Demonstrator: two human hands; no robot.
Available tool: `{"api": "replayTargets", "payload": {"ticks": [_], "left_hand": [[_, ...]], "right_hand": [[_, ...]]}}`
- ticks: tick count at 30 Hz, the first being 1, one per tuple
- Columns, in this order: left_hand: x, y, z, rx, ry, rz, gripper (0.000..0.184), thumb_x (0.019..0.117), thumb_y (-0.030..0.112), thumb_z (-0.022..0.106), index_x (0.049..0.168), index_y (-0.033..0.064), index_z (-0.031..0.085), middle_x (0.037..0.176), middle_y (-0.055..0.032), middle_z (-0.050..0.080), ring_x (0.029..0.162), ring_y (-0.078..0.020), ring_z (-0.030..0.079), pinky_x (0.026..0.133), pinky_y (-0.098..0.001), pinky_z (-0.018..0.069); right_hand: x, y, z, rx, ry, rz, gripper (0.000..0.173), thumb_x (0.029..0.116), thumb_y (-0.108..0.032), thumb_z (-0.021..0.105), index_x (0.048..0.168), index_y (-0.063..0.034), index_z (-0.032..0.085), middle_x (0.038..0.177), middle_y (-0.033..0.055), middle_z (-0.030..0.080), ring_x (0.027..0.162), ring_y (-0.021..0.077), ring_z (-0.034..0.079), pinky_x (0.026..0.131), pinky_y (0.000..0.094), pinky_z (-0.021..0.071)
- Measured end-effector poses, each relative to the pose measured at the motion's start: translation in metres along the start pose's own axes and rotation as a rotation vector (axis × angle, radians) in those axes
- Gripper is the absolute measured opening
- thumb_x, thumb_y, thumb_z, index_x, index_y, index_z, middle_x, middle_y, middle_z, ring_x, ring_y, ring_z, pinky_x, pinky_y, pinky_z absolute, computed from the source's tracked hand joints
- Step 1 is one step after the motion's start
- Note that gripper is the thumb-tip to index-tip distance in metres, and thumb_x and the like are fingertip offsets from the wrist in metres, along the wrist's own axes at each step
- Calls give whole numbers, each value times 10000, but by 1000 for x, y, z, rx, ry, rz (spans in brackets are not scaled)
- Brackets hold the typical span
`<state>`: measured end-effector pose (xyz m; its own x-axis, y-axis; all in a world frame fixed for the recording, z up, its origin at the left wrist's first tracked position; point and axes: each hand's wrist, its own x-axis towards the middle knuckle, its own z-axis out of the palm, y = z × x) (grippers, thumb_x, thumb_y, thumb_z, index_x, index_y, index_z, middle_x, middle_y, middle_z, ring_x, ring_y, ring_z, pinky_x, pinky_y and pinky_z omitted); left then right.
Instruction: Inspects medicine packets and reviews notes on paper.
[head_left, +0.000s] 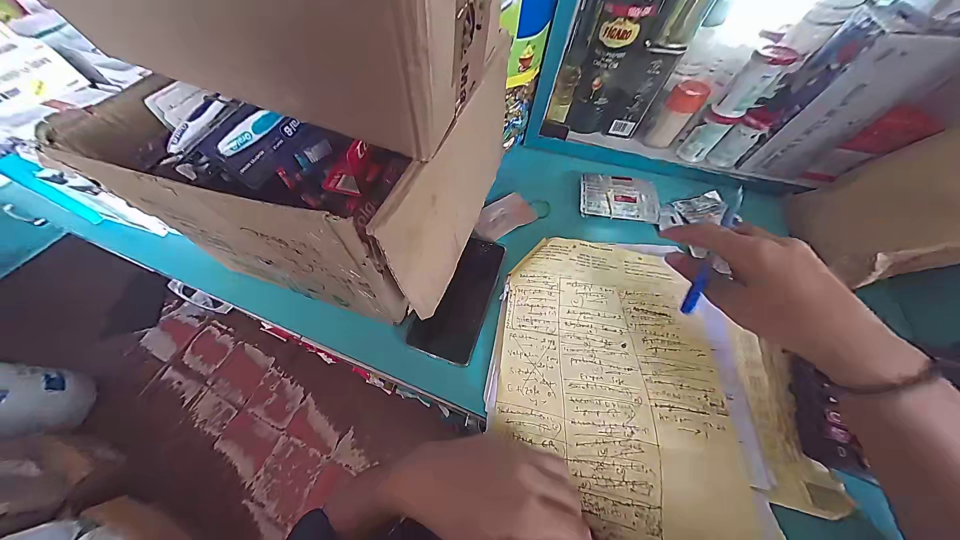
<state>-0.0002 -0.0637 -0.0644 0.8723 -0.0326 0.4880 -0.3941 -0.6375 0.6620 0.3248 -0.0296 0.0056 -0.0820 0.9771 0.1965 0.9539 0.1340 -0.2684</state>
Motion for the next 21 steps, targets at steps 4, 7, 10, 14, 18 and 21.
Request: {"api": "replayTargets", "payload": {"ticks": [4, 7, 10, 14, 18, 21], "left_hand": [[2, -6, -15, 229, 339, -252, 310, 1067, 233, 509, 1069, 23, 737, 1108, -123, 714, 1160, -224, 635, 1020, -332, 496], [12, -13, -33, 601, 476, -619, 310, 1023, 162, 516, 1245, 43, 697, 1351, -142, 631, 1357, -340, 508, 1097, -482, 436], [24, -27, -50, 786, 429, -836, 397, 1029, 139, 522, 1378, -42, 580, 1510, -199, 503, 1475, -421, 349, 1177, -534, 329], [42, -34, -60, 931, 213, -1053, 458, 1037, 150, 534, 1432, -81, 510, 1625, -223, 333, 1547, -427, 170, 1233, -523, 218], [44, -40, -63, 980, 183, -1031, 419, 1006, 107, 576, 1401, -34, 569, 1615, -185, 373, 1545, -415, 187, 1230, -518, 228], [41, -48, -69, 842, 147, -1018, 435, 981, 84, 606, 1407, -3, 576, 1602, -176, 395, 1550, -408, 169, 1244, -508, 200]], "right_hand": [[-65, -54, 0, -16, -14, -246, 420, 1025, -370, 511, 1204, -50, 714, 947, 193, 722, 814, 418, 698, 665, 602, 537], [-103, -97, 5, -77, -144, -332, 436, 1053, -367, 521, 1274, -21, 665, 1285, 218, 687, 1103, 419, 688, 900, 543, 533], [-122, -114, 18, -57, -254, -373, 520, 1031, -445, 538, 1345, -39, 622, 1415, 229, 605, 1254, 436, 612, 970, 556, 497], [-134, -116, 34, -54, -271, -349, 560, 991, -493, 576, 1369, -82, 620, 1478, 227, 551, 1319, 474, 546, 998, 596, 454], [-144, -107, 49, -19, -180, -309, 500, 990, -487, 586, 1324, -122, 653, 1463, 181, 582, 1342, 428, 540, 1041, 584, 417], [-152, -97, 64, 15, -88, -310, 343, 1048, -376, 541, 1271, -143, 658, 1431, 161, 613, 1371, 369, 523, 1090, 540, 368]]}}
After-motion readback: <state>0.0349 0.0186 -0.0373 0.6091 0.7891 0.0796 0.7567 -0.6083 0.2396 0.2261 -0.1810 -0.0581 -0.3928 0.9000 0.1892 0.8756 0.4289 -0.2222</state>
